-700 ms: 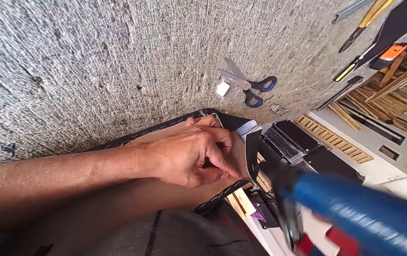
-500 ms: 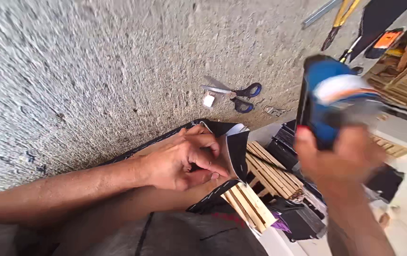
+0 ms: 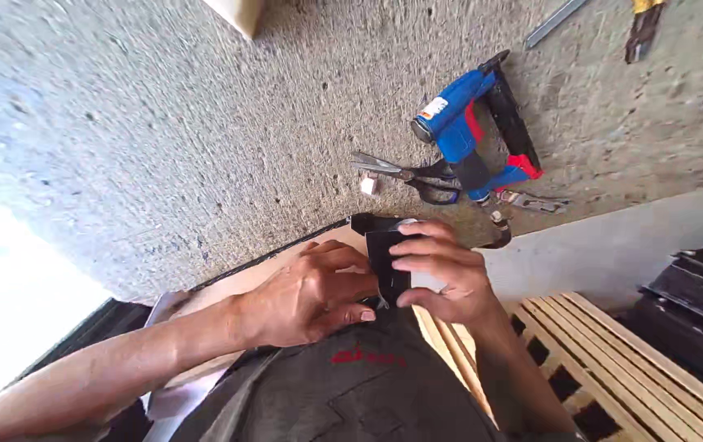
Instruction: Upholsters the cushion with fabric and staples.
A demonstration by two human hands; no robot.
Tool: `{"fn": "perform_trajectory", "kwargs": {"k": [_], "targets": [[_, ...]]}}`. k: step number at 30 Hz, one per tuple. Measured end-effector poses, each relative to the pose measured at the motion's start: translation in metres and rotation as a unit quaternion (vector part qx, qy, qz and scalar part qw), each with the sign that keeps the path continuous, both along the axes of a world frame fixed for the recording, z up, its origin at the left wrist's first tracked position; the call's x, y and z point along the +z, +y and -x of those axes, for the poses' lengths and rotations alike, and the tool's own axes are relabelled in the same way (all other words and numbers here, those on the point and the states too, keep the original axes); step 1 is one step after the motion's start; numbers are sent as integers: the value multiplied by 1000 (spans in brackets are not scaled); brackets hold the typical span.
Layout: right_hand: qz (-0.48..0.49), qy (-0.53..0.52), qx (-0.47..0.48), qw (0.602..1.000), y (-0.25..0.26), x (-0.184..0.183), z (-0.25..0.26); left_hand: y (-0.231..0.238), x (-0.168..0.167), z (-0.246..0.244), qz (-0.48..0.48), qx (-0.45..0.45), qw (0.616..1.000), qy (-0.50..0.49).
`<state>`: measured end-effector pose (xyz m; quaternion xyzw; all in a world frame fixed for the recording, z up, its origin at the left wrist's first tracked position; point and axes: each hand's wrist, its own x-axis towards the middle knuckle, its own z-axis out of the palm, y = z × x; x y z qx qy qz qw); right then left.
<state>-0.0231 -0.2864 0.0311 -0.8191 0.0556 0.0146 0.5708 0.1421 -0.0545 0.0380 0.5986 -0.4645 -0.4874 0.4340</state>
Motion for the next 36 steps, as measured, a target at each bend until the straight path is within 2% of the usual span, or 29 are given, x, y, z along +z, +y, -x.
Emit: {"fn": "perform_trajectory", "kwargs": {"k": [2, 5, 10, 13, 19, 22, 25, 30, 33, 36], "targets": [[-22, -57, -49, 997, 16, -11, 12, -9, 10, 6, -31, 44, 998, 34], [4, -102, -109, 989, 26, -21, 20, -14, 18, 13, -62, 85, 993, 56], [46, -137, -137, 980, 45, -26, 23, -11, 26, 31, -51, 146, 986, -65], [39, -137, -145, 979, 51, -26, 24, -14, 25, 40, -21, 178, 976, -122], [-44, -121, -129, 983, 54, -30, 29, -19, 26, 42, 24, 184, 965, -184], [-64, -111, -138, 982, 54, -27, 29, -19, 25, 44, 28, 186, 966, -175], [-60, -107, -150, 981, 56, -23, 29, -21, 31, 43, -16, 174, 973, -147], [-6, -95, -155, 983, 58, -14, 28, -31, 43, 40, -58, 178, 958, -218], [-2, -85, -158, 984, 60, -11, 27, -29, 36, 41, -39, 214, 966, -141], [-64, -76, -157, 983, 59, -13, 29, -26, 27, 43, -25, 258, 966, -20]]}}
